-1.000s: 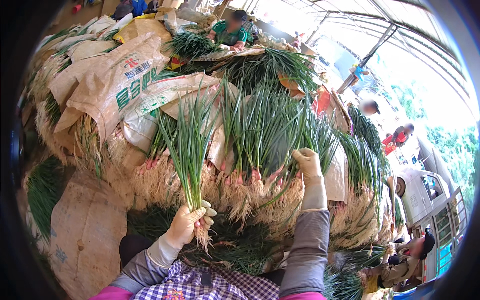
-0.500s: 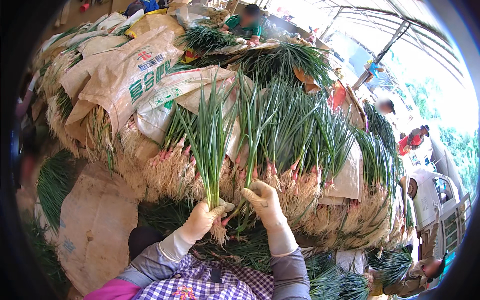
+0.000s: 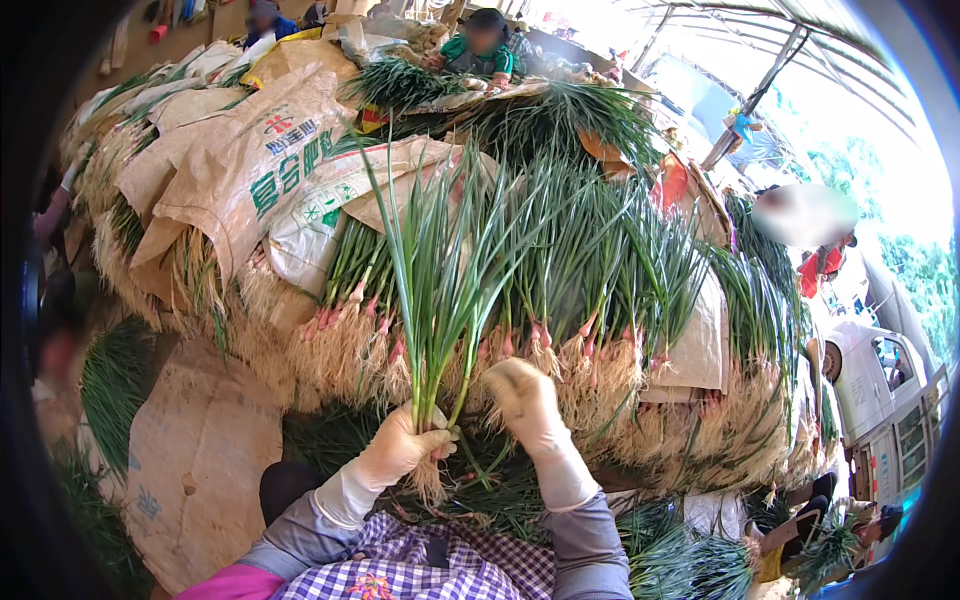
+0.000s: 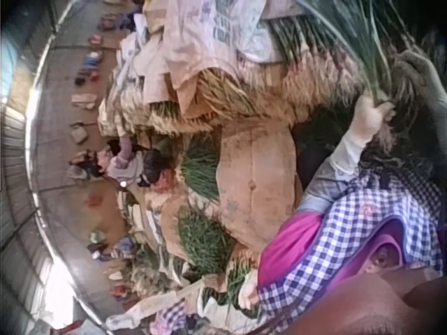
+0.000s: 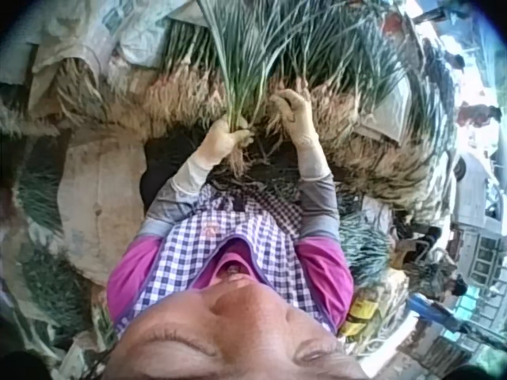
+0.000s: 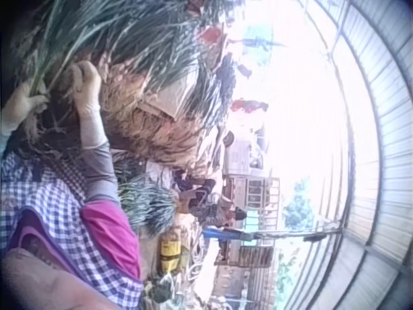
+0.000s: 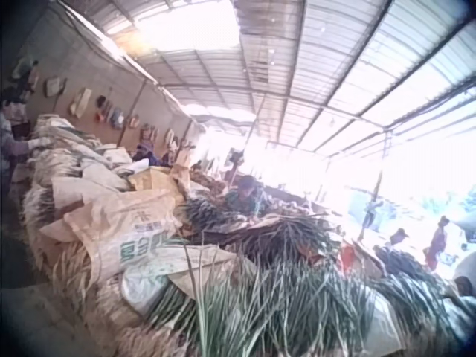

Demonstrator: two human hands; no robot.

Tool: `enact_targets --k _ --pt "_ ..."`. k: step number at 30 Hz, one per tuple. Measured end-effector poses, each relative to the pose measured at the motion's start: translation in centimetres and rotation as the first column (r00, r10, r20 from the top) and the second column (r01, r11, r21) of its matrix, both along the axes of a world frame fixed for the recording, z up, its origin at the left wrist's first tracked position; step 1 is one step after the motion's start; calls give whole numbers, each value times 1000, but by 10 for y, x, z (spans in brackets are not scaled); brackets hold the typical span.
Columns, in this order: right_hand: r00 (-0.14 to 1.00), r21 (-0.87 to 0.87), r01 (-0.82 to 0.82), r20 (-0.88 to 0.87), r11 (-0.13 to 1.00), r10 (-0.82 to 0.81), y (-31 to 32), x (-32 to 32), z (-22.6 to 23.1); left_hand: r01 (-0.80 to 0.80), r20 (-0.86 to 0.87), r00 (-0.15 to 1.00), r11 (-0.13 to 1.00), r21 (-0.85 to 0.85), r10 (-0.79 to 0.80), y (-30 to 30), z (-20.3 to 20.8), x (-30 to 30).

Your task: The person bundles and sorts large quantities of scallions by hand, wrapping them in paper and placing them onto a large pile.

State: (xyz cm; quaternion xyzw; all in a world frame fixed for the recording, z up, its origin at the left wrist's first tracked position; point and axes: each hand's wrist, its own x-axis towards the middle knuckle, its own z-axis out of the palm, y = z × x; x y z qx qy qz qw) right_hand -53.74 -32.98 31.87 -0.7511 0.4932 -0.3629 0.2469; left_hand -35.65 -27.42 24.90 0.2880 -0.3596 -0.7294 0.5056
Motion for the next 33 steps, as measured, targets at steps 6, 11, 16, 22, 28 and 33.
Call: enact_targets --k 6,11,16,22,28,33 --pt "956 436 -274 30 857 291 -7 -24 -6 11 26 1000 999 -33 -10 -4 -2 2" --pt "952 329 -112 307 937 6 7 19 -39 -87 97 991 995 -55 92 -3 -16 0" --pt "868 203 18 -489 979 85 28 -24 -193 -177 -28 984 984 32 178 -5 6 10" --pt "629 412 -174 -652 894 423 147 -59 -308 -149 -85 984 987 58 154 -4 5 6" --pt "724 -37 -51 -689 998 12 0 -11 -91 -145 -94 984 988 48 149 -9 -4 7" --pt "633 -369 183 -665 911 -396 -107 -7 8 -119 2 993 993 27 119 -12 3 2"
